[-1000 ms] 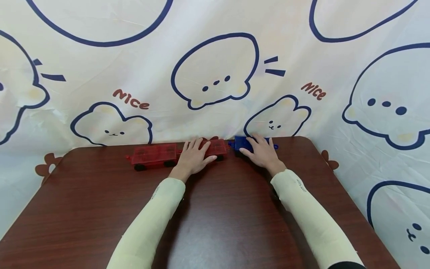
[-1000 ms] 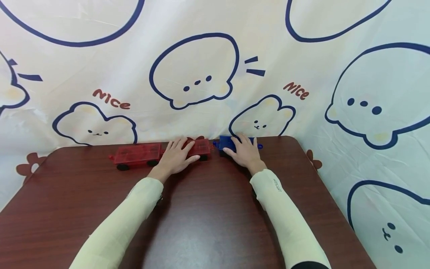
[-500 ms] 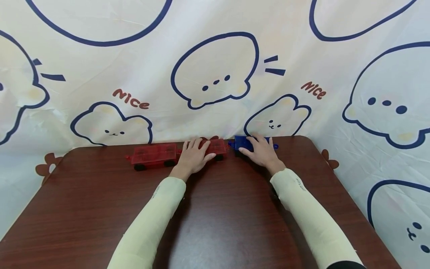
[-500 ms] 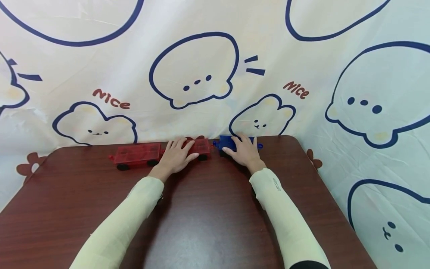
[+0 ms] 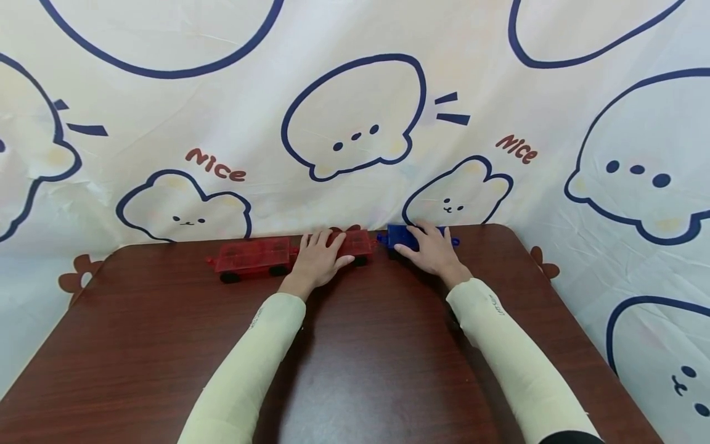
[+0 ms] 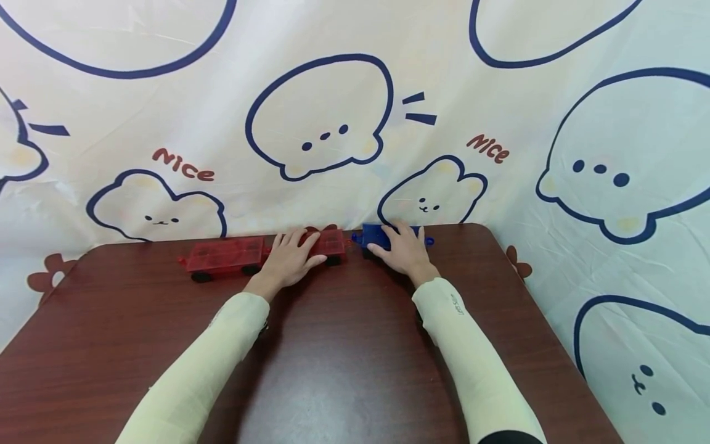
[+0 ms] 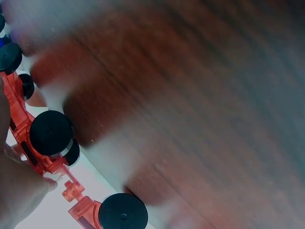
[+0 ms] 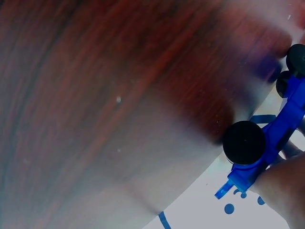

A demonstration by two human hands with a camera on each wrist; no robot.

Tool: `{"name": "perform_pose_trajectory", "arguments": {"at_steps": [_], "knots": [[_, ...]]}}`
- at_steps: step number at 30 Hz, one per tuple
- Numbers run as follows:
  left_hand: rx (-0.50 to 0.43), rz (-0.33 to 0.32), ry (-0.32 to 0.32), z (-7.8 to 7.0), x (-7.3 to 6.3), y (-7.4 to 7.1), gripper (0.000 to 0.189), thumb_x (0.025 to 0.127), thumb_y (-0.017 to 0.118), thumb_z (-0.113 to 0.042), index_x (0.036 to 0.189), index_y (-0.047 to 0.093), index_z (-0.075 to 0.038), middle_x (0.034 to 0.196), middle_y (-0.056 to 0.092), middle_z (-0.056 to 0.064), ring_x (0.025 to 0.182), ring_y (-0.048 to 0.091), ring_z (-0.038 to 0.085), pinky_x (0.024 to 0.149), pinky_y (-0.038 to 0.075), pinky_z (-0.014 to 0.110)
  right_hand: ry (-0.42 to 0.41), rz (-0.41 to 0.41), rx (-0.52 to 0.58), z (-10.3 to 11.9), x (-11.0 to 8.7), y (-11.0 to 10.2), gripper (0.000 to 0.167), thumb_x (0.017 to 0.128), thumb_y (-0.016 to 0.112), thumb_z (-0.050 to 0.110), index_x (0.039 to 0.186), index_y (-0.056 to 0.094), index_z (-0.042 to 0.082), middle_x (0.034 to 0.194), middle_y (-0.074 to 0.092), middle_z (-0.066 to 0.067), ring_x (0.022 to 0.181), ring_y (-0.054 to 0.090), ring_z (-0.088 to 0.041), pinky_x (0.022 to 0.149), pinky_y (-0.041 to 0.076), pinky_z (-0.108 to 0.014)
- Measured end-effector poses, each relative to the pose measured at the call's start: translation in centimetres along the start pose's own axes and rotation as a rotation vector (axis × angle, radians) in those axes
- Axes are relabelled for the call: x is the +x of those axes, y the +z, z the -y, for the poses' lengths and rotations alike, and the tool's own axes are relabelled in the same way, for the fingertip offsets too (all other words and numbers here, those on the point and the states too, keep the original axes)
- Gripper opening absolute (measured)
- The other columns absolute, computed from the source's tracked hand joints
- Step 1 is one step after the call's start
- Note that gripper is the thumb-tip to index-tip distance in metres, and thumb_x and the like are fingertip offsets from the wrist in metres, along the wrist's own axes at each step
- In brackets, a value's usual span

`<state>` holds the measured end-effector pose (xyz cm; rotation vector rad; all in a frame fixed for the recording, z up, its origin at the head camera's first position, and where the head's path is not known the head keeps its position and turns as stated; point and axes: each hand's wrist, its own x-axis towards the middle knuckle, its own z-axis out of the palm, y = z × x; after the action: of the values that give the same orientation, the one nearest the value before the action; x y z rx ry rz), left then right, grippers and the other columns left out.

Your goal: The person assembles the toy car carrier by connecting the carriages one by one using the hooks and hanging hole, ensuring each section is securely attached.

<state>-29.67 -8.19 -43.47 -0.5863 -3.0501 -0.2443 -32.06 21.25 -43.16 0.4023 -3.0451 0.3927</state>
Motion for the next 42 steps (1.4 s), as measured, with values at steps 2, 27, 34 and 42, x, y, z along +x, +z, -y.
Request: {"name": "perform_pose_trajectory", "arguments": {"at_steps": [2, 27, 34, 42], "knots": [[-0.005, 0.000, 0.001, 0.06, -0.01, 0.00, 0.069, 0.105, 0.039, -0.058, 0.161, 0.031, -0.018, 0.159, 0.030, 0.017, 0.150, 0.021, 0.037, 0.120, 0.010, 0.062, -0.004, 0.000, 0.008, -0.02, -0.06, -0.04, 0.080, 0.098, 0.048, 0.067, 0.154, 0.044, 0.010, 0.161, 0.033, -0.016, 0.149, 0.026, -0.038, 0.115, 0.008, -0.072], [-0.084, -0.025, -0.003, 0.45, -0.28, -0.18, 0.069, 0.105, 0.041, -0.055, 0.161, 0.030, -0.016, 0.160, 0.027, 0.020, 0.150, 0.019, 0.038, 0.119, 0.010, 0.064, -0.055, 0.019, 0.026, -0.58, -0.10, -0.21, 0.079, 0.097, 0.052, 0.065, 0.154, 0.044, 0.011, 0.161, 0.032, -0.018, 0.149, 0.026, -0.038, 0.117, 0.004, -0.069], [-0.102, -0.027, -0.008, 0.40, -0.32, -0.27, 0.069, 0.105, 0.043, -0.055, 0.161, 0.029, -0.016, 0.160, 0.026, 0.020, 0.151, 0.018, 0.038, 0.119, 0.008, 0.064, -0.063, 0.025, 0.029, -0.37, -0.08, -0.17, 0.080, 0.096, 0.051, 0.066, 0.154, 0.045, 0.011, 0.161, 0.032, -0.018, 0.149, 0.026, -0.037, 0.117, 0.004, -0.068], [-0.115, -0.027, -0.008, 0.53, -0.35, -0.19, 0.070, 0.105, 0.042, -0.056, 0.161, 0.029, -0.016, 0.160, 0.026, 0.020, 0.150, 0.019, 0.037, 0.119, 0.008, 0.063, -0.068, 0.026, 0.026, 0.18, 0.02, 0.04, 0.079, 0.096, 0.051, 0.065, 0.153, 0.046, 0.011, 0.160, 0.034, -0.017, 0.149, 0.026, -0.036, 0.118, 0.004, -0.067]]}}
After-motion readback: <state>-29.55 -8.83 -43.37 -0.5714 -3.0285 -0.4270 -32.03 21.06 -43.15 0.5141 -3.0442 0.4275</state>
